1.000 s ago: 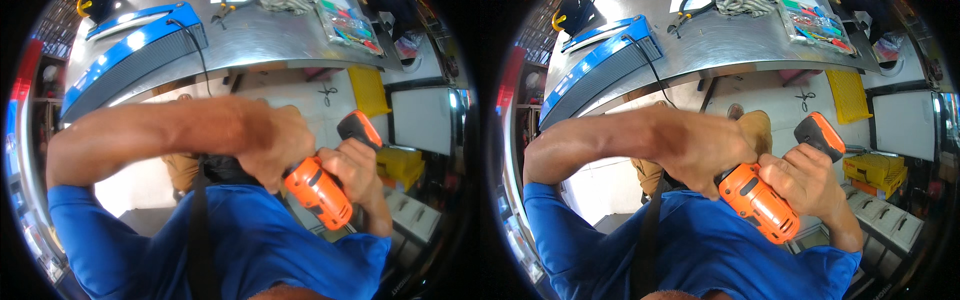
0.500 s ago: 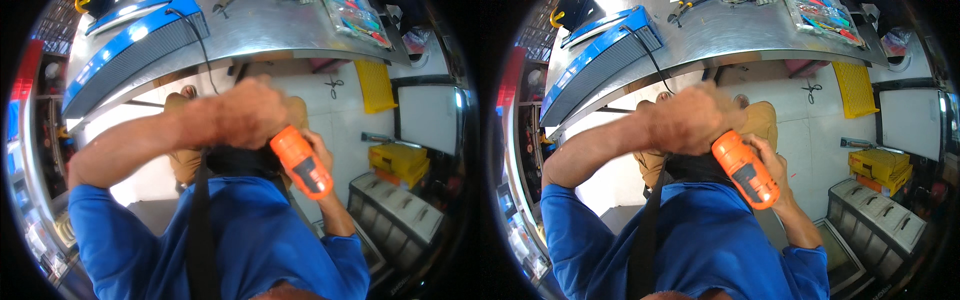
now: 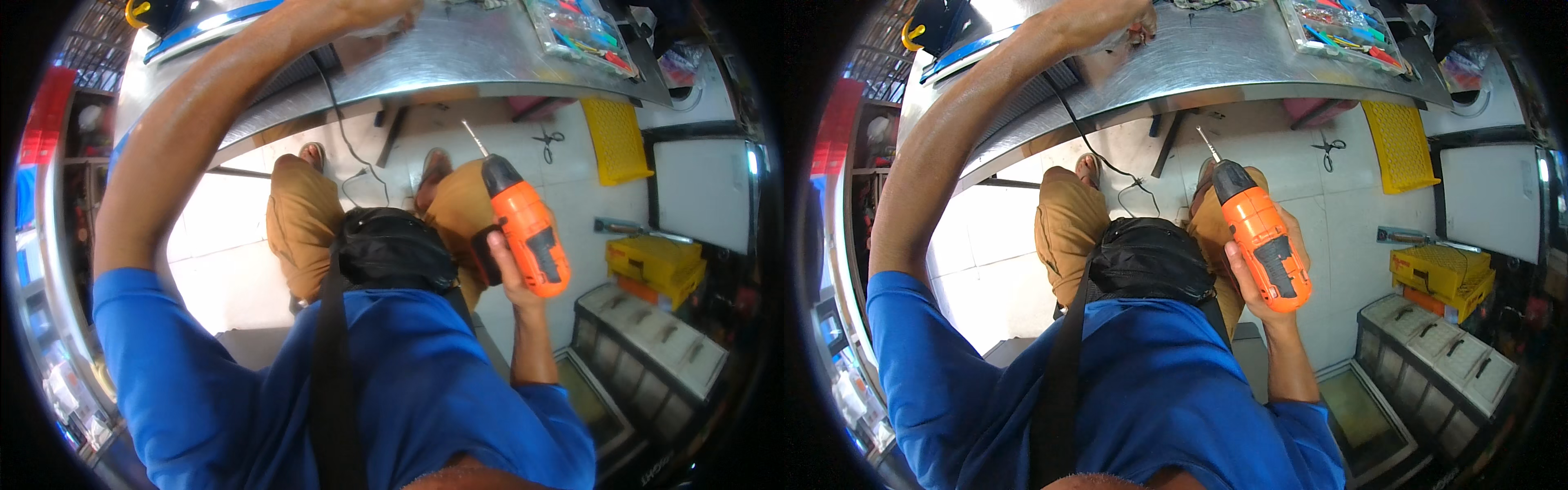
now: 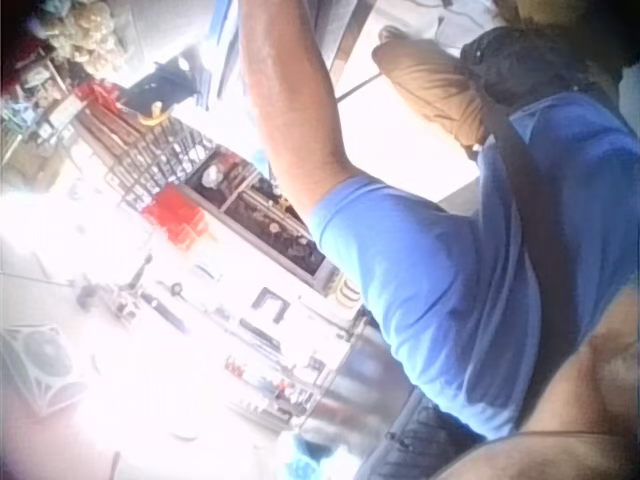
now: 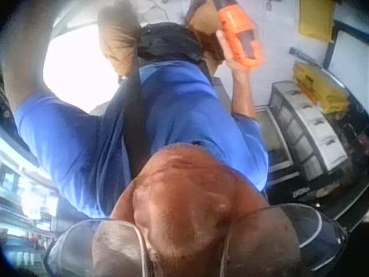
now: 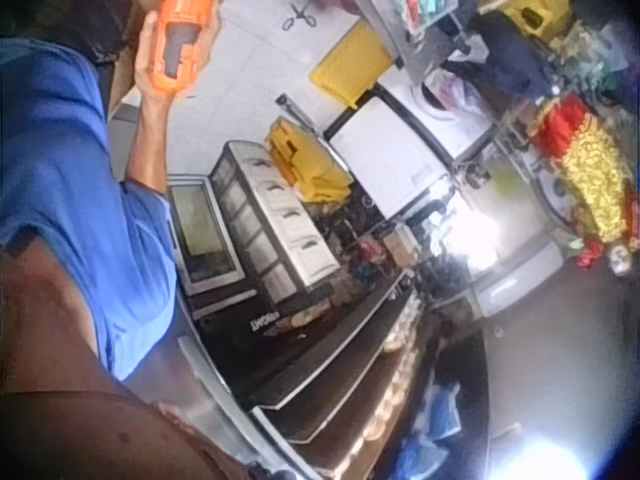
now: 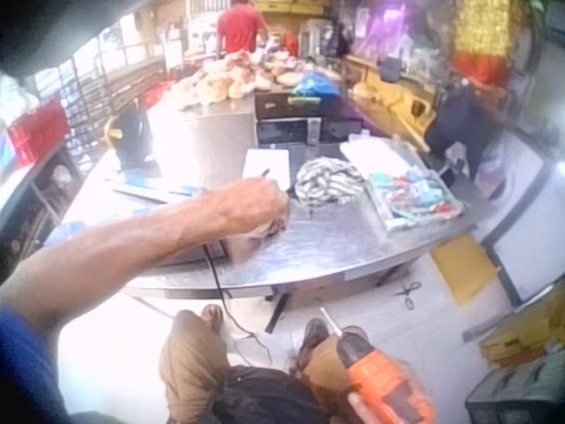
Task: The person assembles a blue fan blade onto a metal table using a cordless drill. They align the blade, insert screws, and tighten them with the drill, occasionally adjusting the blade's position.
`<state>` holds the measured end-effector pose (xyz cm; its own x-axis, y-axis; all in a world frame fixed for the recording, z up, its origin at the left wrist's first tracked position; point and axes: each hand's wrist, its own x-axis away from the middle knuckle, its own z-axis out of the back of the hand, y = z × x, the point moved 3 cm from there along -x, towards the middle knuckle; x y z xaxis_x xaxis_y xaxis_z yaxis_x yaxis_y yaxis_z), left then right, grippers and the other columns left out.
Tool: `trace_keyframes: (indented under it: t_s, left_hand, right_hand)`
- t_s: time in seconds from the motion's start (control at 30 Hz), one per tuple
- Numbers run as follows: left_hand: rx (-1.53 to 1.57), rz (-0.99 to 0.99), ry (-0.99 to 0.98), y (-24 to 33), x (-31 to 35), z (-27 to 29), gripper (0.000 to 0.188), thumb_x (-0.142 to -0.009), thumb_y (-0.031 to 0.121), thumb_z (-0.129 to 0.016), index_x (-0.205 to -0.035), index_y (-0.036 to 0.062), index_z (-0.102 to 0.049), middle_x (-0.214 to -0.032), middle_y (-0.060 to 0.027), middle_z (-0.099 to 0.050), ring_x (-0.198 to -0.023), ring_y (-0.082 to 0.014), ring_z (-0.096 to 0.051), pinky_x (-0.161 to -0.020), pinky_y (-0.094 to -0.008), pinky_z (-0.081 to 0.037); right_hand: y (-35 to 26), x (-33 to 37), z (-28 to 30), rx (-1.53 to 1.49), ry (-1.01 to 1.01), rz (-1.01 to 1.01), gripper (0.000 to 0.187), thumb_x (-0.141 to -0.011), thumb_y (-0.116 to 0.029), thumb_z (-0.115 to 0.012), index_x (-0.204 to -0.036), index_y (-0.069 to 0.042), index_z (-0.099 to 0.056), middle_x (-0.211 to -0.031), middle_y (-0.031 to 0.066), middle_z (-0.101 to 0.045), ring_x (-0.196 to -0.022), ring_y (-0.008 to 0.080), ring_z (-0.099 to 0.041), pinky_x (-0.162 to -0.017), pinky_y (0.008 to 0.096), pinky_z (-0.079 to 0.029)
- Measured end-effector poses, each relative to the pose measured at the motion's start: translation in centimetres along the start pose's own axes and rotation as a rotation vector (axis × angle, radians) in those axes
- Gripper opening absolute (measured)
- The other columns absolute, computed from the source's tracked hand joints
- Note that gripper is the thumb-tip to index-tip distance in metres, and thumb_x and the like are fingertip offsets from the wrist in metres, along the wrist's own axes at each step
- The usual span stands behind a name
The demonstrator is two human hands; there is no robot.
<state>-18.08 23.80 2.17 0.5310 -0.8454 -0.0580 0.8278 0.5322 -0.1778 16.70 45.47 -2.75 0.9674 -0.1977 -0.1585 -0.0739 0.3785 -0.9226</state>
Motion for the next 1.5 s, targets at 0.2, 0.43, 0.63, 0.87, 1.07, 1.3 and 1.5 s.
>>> trace_keyframes:
  t_s: [0.2, 0.43, 0.63, 0.87, 1.07, 1.3, 1.5]
  left_hand:
    - [0.078, 0.024, -0.071, 2.2, -0.2, 1.5, 0.020, -0.086, 0.010, -0.060, -0.088, -0.0047, -0.073, -0.086, -0.0289, -0.071, -0.085, -0.0413, -0.072, -0.077, -0.0481, -0.059]
    - [1.059, 0.423, 0.715, 9.8, 12.1, 8.8, 0.024, -0.102, 0.016, -0.064, -0.118, -0.0023, -0.065, -0.093, -0.0095, -0.068, -0.080, -0.0141, -0.063, -0.073, -0.0306, -0.052]
    - [2.511, 0.786, 0.923, 15.6, 18.6, 0.6, 0.025, -0.103, 0.018, -0.065, -0.120, 0.0007, -0.061, -0.108, -0.0095, -0.065, -0.096, -0.0166, -0.064, -0.080, -0.0252, -0.056]
    - [2.806, 0.707, 0.848, 16.5, 15.7, -1.4, 0.022, -0.104, 0.017, -0.064, -0.118, 0.0010, -0.061, -0.110, -0.0088, -0.065, -0.099, -0.0171, -0.065, -0.080, -0.0213, -0.059]
    - [2.786, 0.784, 0.776, 16.9, 13.8, -2.0, 0.020, -0.103, 0.017, -0.064, -0.116, 0.0006, -0.062, -0.108, -0.0082, -0.065, -0.097, -0.0163, -0.065, -0.079, -0.0205, -0.059]
    - [2.740, 0.795, 0.775, 16.9, 13.3, -2.8, 0.020, -0.103, 0.018, -0.065, -0.114, 0.0011, -0.062, -0.105, -0.0078, -0.066, -0.095, -0.0158, -0.065, -0.078, -0.0207, -0.059]
    - [2.734, 0.770, 0.789, 16.8, 13.8, -3.0, 0.021, -0.101, 0.017, -0.068, -0.113, 0.0010, -0.063, -0.105, -0.0068, -0.065, -0.096, -0.0168, -0.063, -0.080, -0.0217, -0.058]
  right_hand:
    - [1.5, -0.2, -1.4, -0.011, 0.004, 0.042, 0.033, -0.090, 0.001, -0.074, -0.120, -0.001, -0.062, -0.096, 0.0038, -0.067, -0.072, 0.0096, -0.061, -0.067, 0.0236, -0.051]
    - [0.2, 0.1, -3.5, 0.155, -0.061, 0.256, 0.050, -0.086, -0.019, -0.080, -0.128, 0.001, -0.063, -0.121, 0.0163, -0.065, -0.106, 0.0318, -0.065, -0.095, 0.0396, -0.052]
    - [-2.5, 0.3, -9.3, -0.334, -0.207, 0.014, 0.044, -0.087, -0.023, -0.076, -0.124, -0.001, -0.066, -0.110, 0.0148, -0.065, -0.097, 0.0311, -0.064, -0.087, 0.0390, -0.051]
    - [-3.3, -0.8, -9.1, -0.058, -0.229, 0.140, 0.051, -0.086, -0.015, -0.079, -0.130, 0.002, -0.059, -0.106, 0.0102, -0.067, -0.097, 0.0238, -0.066, -0.089, 0.0359, -0.052]
    - [-2.3, -0.3, -7.6, -0.001, -0.149, 0.123, 0.050, -0.086, -0.015, -0.079, -0.129, 0.004, -0.062, -0.116, 0.0144, -0.068, -0.106, 0.0282, -0.067, -0.096, 0.0385, -0.051]
    - [-2.2, -0.9, -6.9, -0.020, -0.124, 0.166, 0.050, -0.087, -0.014, -0.079, -0.130, 0.005, -0.061, -0.122, 0.0166, -0.067, -0.109, 0.0298, -0.067, -0.098, 0.0385, -0.051]
    - [0.3, 0.5, -7.3, -0.232, -0.193, -0.098, 0.046, -0.087, -0.010, -0.077, -0.128, 0.004, -0.061, -0.118, 0.0145, -0.066, -0.106, 0.0273, -0.065, -0.095, 0.0378, -0.050]
